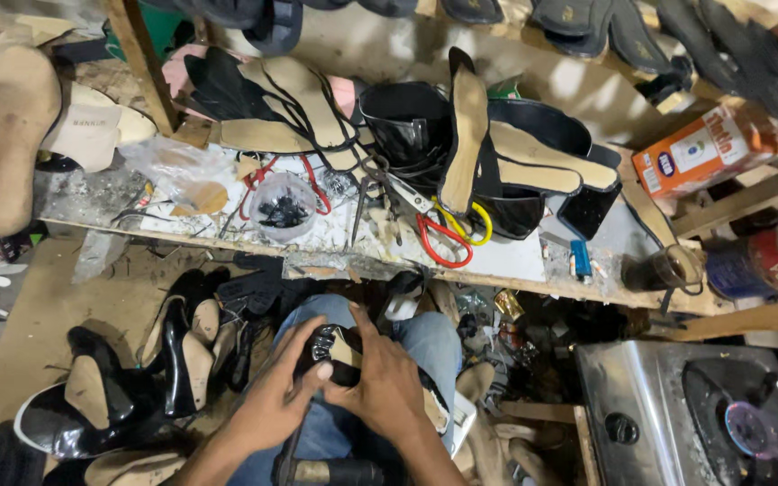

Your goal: The person sits cross-legged and repairs black high-heeled shoes by hand. They repeatedly pry and separate the sole from the upper, then reattach and press the sole back into place using a small metal tool.

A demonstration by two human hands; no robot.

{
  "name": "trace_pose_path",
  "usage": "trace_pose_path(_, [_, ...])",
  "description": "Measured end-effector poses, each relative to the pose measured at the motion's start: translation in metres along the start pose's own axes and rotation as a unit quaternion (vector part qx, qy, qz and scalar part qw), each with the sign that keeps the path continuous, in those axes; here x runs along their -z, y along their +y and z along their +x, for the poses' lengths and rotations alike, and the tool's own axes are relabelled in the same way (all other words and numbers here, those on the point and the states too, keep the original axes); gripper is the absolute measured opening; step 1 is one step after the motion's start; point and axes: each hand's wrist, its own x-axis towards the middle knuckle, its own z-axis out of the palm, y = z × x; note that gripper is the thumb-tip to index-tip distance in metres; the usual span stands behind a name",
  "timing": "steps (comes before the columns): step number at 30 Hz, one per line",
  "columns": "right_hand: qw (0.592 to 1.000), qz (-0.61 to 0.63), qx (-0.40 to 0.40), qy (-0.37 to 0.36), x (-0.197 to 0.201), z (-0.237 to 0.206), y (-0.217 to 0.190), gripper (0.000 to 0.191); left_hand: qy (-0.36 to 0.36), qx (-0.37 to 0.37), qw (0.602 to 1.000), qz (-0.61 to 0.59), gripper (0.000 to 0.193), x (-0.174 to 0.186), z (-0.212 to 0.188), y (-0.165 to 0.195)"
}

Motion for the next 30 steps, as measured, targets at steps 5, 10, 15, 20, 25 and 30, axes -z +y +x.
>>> trace_pose_path(5, [1.0,-0.026,-0.007,0.001,-0.004,-0.007,0.0,0.11,0.036,0.204,0.97,-0.13,0.057,-0.001,0.003,0.005])
trace_pose_path(10, [0.999,0.025,-0.033,0.009,0.002,-0.005,-0.002,0.102,-0.081,0.025,0.996,-0.023,0.055,0.02,0.019,0.001])
trace_pose_path(15, [0.983,0.166,-0.052,0.052,0.024,0.001,-0.027,0.079,0.053,-0.055,0.994,-0.078,0.043,-0.001,0.039,0.023])
trace_pose_path(20, [0.921,0.363,-0.138,0.023,0.05,-0.031,-0.049,0.073,0.067,0.121,0.985,-0.101,0.072,0.006,0.061,0.065])
trace_pose_path(25, [0.858,0.486,-0.164,0.012,0.063,-0.044,-0.022,0.044,-0.093,0.105,0.956,-0.256,0.069,0.03,0.055,0.082])
trace_pose_path(30, [0.842,0.522,-0.085,-0.111,0.048,-0.031,0.01,0.04,-0.114,0.203,0.879,-0.416,0.05,0.008,0.03,0.059])
